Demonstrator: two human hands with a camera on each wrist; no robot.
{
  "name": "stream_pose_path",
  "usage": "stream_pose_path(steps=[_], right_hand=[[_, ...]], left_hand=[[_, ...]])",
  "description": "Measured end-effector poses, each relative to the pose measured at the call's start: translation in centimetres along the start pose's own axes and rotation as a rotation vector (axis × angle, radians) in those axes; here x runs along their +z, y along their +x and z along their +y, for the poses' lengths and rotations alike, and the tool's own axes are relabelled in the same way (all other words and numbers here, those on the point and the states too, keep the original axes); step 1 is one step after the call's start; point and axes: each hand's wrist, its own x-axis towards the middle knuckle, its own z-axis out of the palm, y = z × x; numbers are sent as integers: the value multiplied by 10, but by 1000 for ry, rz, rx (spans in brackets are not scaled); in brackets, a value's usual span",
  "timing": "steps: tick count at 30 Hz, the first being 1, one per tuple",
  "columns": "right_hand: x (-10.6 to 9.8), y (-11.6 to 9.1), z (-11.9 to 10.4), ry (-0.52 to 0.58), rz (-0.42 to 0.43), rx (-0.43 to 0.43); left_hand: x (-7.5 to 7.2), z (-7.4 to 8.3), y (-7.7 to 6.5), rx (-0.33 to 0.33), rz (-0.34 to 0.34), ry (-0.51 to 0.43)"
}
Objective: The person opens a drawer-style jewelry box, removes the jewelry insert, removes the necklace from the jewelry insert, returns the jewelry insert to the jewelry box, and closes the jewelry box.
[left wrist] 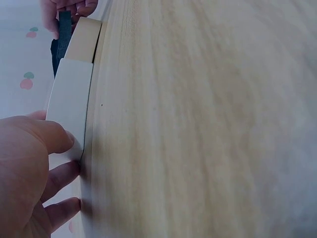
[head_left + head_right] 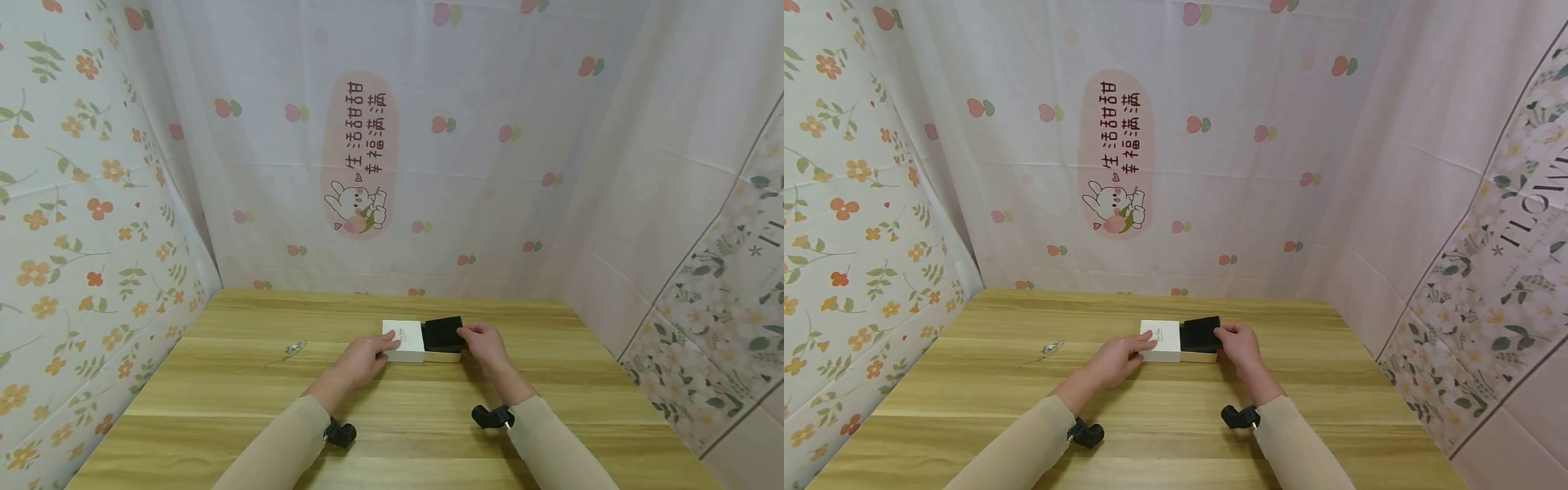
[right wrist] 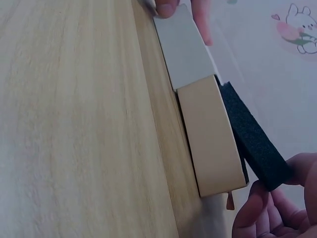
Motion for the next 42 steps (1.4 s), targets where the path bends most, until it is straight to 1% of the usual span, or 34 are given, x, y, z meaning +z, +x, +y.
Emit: stream_pose_path(steps=[6, 12, 21, 29, 36, 39, 42], right_hand=[[-2, 2, 3, -72, 0, 4], [2, 6, 4, -97, 20, -14], [8, 2, -1, -232, 53, -97], [11, 0, -1, -307, 37, -125], [11, 3, 5, -372, 0, -142], [12, 2, 5, -419, 0, -171], [13, 2, 5, -489, -1, -223]], left_hand=[[-1, 2, -1, -2, -3, 4], [-1, 2, -1, -9, -10, 8], [-2, 3, -2, -8, -13, -3], [-3, 4, -2, -13, -16, -5], [-2, 1, -1, -14, -17, 1], [-2, 1, -1, -11, -15, 8], [-2, 2, -1, -15, -13, 1]])
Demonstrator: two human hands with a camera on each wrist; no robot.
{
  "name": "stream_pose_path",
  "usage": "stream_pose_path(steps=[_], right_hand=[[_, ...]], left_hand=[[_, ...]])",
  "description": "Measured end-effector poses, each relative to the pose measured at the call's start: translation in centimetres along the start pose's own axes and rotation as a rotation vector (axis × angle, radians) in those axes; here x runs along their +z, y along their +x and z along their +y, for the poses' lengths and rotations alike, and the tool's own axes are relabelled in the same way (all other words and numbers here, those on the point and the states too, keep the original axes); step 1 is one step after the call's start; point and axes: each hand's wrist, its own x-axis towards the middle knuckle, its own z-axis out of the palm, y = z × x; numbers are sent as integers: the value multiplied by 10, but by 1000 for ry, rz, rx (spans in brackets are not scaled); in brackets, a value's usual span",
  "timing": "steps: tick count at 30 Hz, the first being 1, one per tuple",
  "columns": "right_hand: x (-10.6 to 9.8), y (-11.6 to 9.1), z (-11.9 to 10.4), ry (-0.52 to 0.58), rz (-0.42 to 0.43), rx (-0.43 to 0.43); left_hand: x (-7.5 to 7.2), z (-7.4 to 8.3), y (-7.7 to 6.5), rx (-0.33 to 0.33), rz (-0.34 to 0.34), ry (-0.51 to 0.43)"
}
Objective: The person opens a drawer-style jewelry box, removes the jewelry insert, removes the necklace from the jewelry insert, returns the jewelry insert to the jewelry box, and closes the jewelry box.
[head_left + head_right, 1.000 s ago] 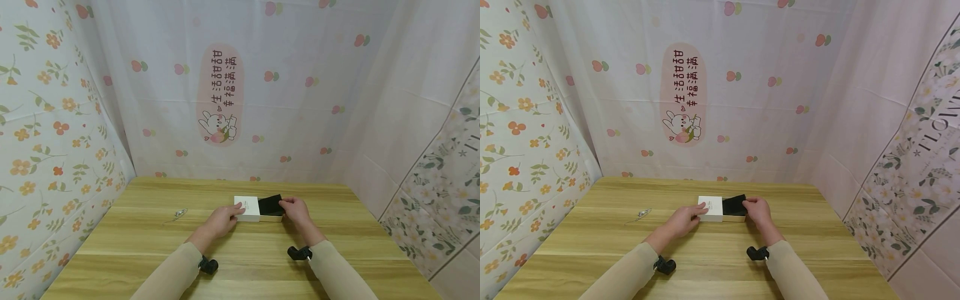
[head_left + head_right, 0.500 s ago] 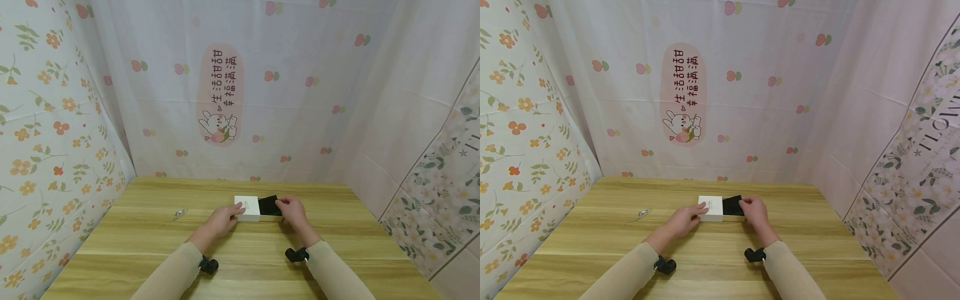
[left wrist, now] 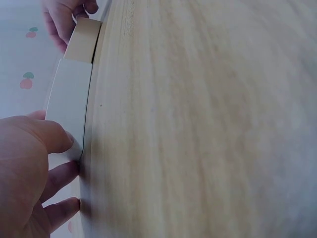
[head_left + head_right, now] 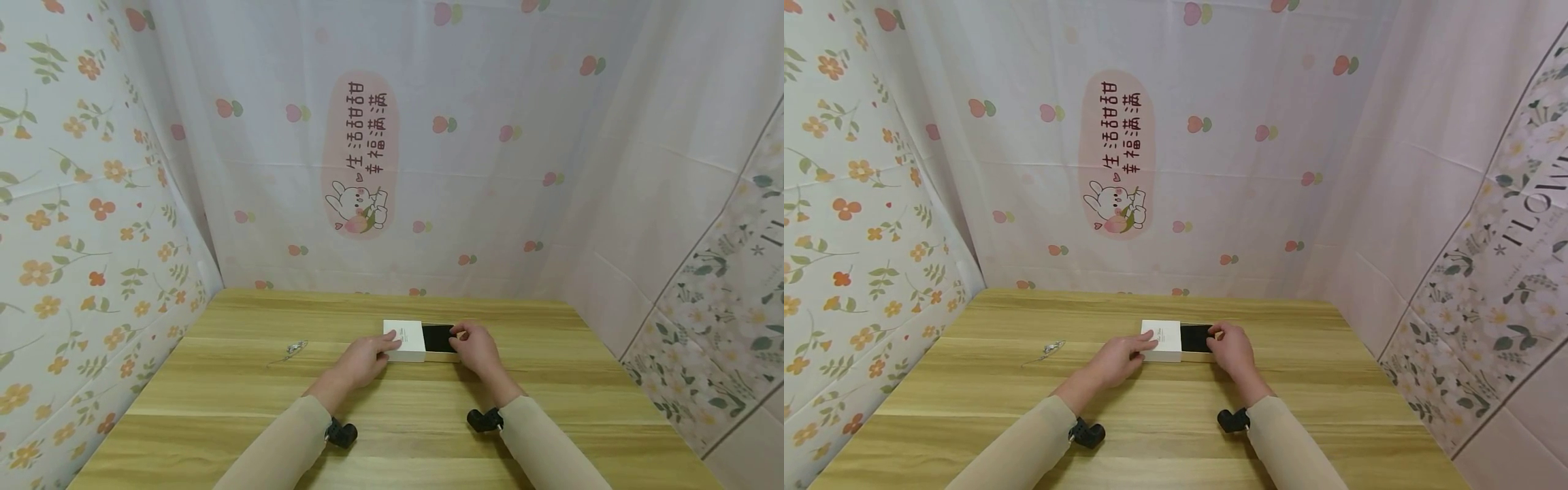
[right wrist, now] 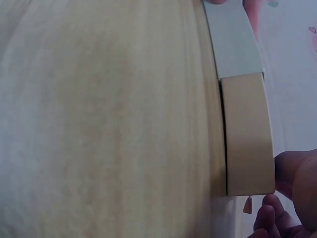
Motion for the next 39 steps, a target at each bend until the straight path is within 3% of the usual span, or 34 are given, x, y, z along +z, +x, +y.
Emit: stream_pose_path(steps=[4, 9, 18, 28, 39], right_hand=[[0, 0, -1, -89, -3, -64], [2, 0, 1, -126, -16, -68], [1, 0, 2, -115, -27, -61], [-10, 6, 8, -10, 24, 6], [-11, 6, 21, -102, -58, -33]], left_hand=[[0, 1, 0, -3, 1, 5], [0, 1, 1, -9, -1, 9], [0, 0, 0, -8, 5, 7], [1, 0, -1, 0, 11, 1], [2, -1, 0, 0, 12, -2]])
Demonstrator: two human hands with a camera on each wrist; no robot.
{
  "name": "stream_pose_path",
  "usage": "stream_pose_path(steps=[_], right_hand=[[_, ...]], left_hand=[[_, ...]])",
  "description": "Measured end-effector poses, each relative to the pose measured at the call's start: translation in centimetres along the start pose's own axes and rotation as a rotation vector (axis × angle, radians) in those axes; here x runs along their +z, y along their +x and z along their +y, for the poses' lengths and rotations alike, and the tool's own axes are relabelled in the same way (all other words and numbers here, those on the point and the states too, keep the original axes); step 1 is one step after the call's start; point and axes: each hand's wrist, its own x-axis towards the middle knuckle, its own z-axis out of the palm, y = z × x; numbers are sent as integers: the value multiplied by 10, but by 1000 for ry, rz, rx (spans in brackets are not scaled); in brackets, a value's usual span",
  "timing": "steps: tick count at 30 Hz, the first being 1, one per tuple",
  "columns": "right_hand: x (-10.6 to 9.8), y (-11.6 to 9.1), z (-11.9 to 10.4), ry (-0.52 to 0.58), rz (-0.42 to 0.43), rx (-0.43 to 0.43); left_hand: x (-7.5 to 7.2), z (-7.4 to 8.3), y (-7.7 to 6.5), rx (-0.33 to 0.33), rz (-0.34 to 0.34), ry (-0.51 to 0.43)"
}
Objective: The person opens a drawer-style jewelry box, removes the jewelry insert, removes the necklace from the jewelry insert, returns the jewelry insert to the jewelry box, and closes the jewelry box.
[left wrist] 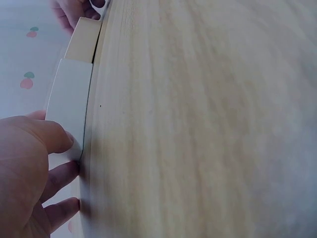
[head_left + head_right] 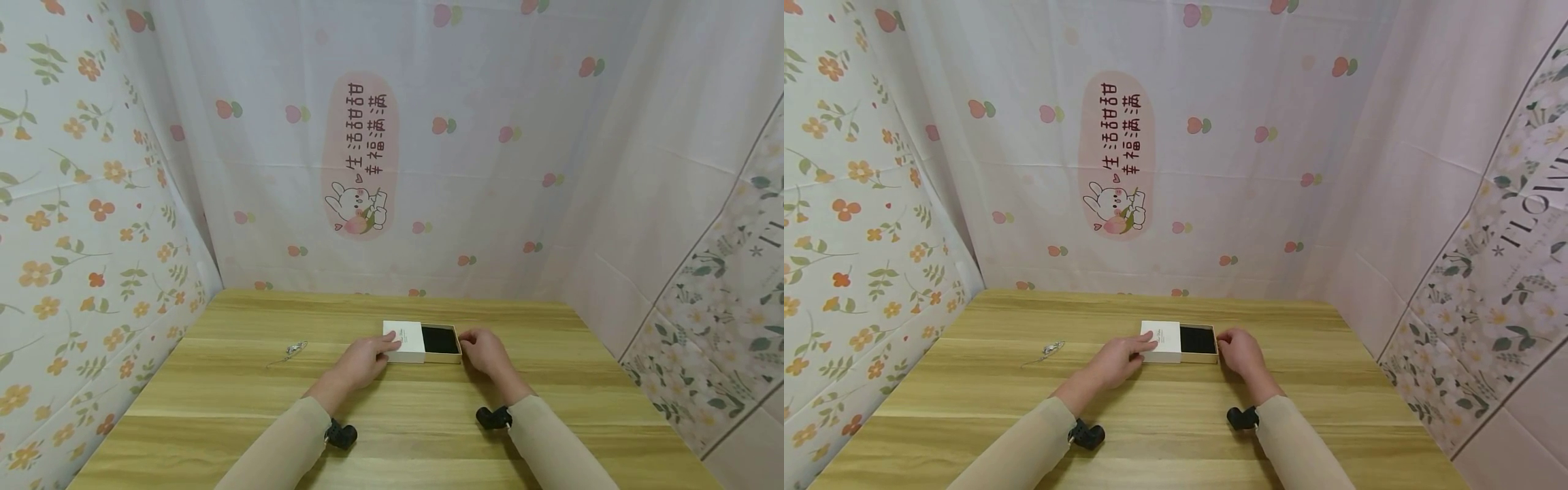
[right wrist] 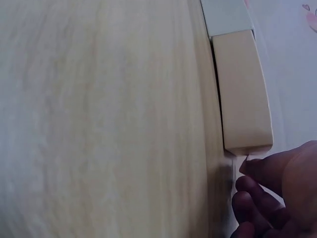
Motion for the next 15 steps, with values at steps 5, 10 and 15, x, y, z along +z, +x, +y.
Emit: stream_pose_path(steps=[5, 10, 15], right_hand=[[2, 0, 0, -8, -11, 6], [2, 0, -1, -13, -15, 4], [1, 0, -2, -7, -17, 14]], left_hand=[[0, 0, 0, 8, 3, -6], [0, 0, -1, 12, 6, 9], [0, 1, -1, 14, 11, 10]])
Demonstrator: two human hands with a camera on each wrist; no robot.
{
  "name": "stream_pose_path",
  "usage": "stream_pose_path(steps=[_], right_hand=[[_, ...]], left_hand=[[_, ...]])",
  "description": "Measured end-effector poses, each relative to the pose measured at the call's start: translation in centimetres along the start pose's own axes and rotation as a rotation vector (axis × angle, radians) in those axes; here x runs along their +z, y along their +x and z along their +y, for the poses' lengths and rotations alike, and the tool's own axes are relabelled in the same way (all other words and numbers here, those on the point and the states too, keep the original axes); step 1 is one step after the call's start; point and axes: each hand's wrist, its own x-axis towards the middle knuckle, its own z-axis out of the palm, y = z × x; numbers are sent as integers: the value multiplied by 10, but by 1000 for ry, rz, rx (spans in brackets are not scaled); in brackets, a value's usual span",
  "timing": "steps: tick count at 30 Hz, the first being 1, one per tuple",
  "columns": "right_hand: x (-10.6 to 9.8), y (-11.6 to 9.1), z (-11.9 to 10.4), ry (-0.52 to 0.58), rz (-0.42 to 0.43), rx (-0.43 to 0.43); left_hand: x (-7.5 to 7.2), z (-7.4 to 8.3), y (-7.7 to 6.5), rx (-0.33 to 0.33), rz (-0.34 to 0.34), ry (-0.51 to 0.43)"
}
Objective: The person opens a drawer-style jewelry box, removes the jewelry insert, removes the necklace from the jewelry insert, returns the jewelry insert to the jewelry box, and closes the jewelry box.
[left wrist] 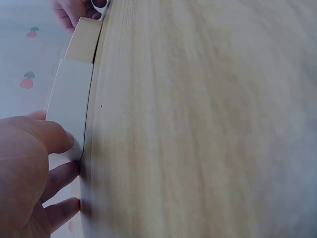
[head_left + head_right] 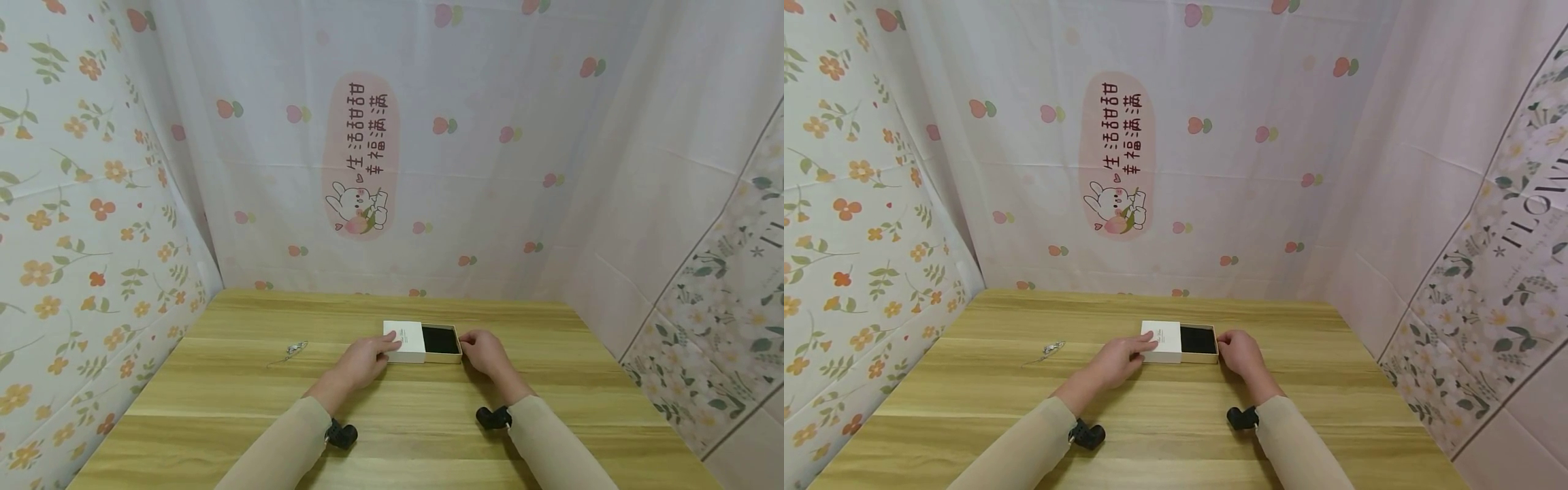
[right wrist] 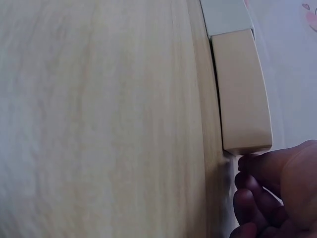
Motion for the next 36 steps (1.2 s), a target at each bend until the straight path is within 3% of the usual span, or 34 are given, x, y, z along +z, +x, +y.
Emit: stream_pose_path(steps=[20, 36], right_hand=[[-1, 2, -3, -26, 8, 0], [2, 1, -2, 18, 26, 17]], left_hand=[[-2, 2, 0, -23, -16, -19], [-2, 1, 2, -28, -29, -20]])
